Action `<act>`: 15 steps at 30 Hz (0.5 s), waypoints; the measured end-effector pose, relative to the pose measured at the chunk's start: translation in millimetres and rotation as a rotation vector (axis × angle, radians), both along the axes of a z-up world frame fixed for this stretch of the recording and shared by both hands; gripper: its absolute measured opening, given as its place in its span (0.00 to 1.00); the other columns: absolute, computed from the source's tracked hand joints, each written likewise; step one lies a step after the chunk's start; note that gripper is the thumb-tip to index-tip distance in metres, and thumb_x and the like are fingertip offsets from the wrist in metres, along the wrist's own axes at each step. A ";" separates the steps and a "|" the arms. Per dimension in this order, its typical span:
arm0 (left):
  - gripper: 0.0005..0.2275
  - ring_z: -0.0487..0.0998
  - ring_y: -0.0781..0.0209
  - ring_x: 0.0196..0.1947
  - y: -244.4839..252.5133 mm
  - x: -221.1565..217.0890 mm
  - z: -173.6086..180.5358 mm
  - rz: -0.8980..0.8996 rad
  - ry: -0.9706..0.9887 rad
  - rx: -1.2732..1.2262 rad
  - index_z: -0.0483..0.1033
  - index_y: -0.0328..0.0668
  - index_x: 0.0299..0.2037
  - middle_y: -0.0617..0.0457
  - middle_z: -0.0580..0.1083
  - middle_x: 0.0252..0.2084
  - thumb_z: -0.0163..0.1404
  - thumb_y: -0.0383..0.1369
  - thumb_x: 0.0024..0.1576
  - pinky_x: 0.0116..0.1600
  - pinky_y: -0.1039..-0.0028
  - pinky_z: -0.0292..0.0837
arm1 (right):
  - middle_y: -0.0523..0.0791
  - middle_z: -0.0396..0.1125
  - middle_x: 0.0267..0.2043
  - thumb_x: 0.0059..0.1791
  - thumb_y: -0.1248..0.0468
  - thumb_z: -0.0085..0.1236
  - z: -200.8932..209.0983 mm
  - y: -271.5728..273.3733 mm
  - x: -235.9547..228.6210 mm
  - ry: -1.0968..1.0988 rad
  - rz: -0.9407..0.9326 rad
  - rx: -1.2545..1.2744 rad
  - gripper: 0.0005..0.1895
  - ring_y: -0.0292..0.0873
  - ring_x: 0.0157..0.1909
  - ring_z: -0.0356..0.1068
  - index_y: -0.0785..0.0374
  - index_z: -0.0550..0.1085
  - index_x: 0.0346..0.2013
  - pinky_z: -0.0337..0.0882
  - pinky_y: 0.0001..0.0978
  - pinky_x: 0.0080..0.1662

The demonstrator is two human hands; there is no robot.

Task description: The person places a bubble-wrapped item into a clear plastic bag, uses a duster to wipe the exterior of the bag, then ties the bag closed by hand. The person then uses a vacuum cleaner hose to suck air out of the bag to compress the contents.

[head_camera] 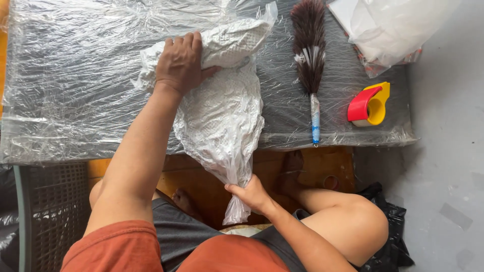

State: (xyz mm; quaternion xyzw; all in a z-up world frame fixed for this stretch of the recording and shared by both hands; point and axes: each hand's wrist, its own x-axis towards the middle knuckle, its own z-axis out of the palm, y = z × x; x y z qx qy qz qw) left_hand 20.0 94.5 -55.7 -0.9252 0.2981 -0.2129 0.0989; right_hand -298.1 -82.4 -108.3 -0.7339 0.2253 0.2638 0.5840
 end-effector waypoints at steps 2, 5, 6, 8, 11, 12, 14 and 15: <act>0.43 0.78 0.49 0.40 -1.0 -2.9 -1.1 0.004 0.077 -0.049 0.62 0.30 0.63 0.42 0.75 0.48 0.46 0.71 0.61 0.50 0.59 0.77 | 0.41 0.76 0.41 0.40 0.60 0.67 0.8 -0.2 -2.0 0.023 -0.019 -0.002 0.17 0.36 0.45 0.74 0.60 0.80 0.42 0.73 0.29 0.47; 0.54 0.57 0.34 0.71 -3.2 -4.7 38.3 -0.017 0.461 -0.151 0.44 0.30 0.74 0.29 0.57 0.72 0.55 0.67 0.51 0.72 0.47 0.47 | 0.41 0.74 0.35 0.41 0.62 0.66 17.1 3.1 1.1 0.064 -0.040 0.034 0.12 0.36 0.40 0.72 0.60 0.79 0.37 0.72 0.29 0.45; 0.54 0.57 0.34 0.71 -0.4 -8.3 43.3 -0.017 0.458 -0.154 0.44 0.30 0.74 0.29 0.57 0.72 0.55 0.67 0.51 0.72 0.47 0.47 | 0.41 0.74 0.35 0.41 0.62 0.66 19.1 1.6 0.8 0.061 -0.039 0.031 0.12 0.36 0.40 0.72 0.60 0.79 0.37 0.72 0.29 0.45; 0.55 0.64 0.30 0.65 5.5 -12.5 52.3 -0.009 0.438 -0.031 0.46 0.38 0.76 0.30 0.64 0.67 0.59 0.64 0.46 0.65 0.38 0.59 | 0.42 0.75 0.40 0.40 0.60 0.66 21.9 3.2 0.9 0.076 -0.024 0.014 0.18 0.37 0.44 0.73 0.60 0.79 0.43 0.72 0.29 0.48; 0.49 0.80 0.42 0.43 7.7 -6.9 22.5 -0.023 0.222 -0.036 0.56 0.32 0.70 0.36 0.75 0.55 0.55 0.67 0.52 0.58 0.42 0.70 | 0.41 0.74 0.38 0.40 0.60 0.66 16.7 -1.6 -0.2 0.041 -0.018 0.030 0.16 0.36 0.42 0.71 0.60 0.80 0.41 0.72 0.29 0.46; 0.49 0.80 0.42 0.43 8.7 -7.6 18.7 -0.019 0.224 -0.035 0.56 0.32 0.70 0.36 0.75 0.55 0.55 0.67 0.52 0.58 0.42 0.70 | 0.41 0.74 0.38 0.40 0.60 0.66 20.1 -1.9 0.0 0.044 -0.015 0.032 0.16 0.36 0.42 0.71 0.60 0.80 0.41 0.72 0.29 0.46; 0.46 0.80 0.42 0.44 8.4 -9.9 8.6 0.023 0.086 0.035 0.60 0.32 0.68 0.40 0.74 0.54 0.52 0.69 0.55 0.55 0.46 0.72 | 0.41 0.74 0.38 0.40 0.60 0.66 26.5 -5.1 -0.3 0.063 -0.014 0.023 0.15 0.36 0.43 0.71 0.60 0.79 0.40 0.71 0.30 0.47; 0.46 0.80 0.42 0.44 10.2 -9.4 5.2 0.029 0.093 0.036 0.60 0.32 0.68 0.40 0.74 0.54 0.52 0.69 0.55 0.55 0.46 0.72 | 0.41 0.74 0.38 0.40 0.60 0.66 25.4 -5.6 -1.7 0.070 -0.008 0.024 0.15 0.36 0.43 0.71 0.60 0.79 0.40 0.71 0.30 0.47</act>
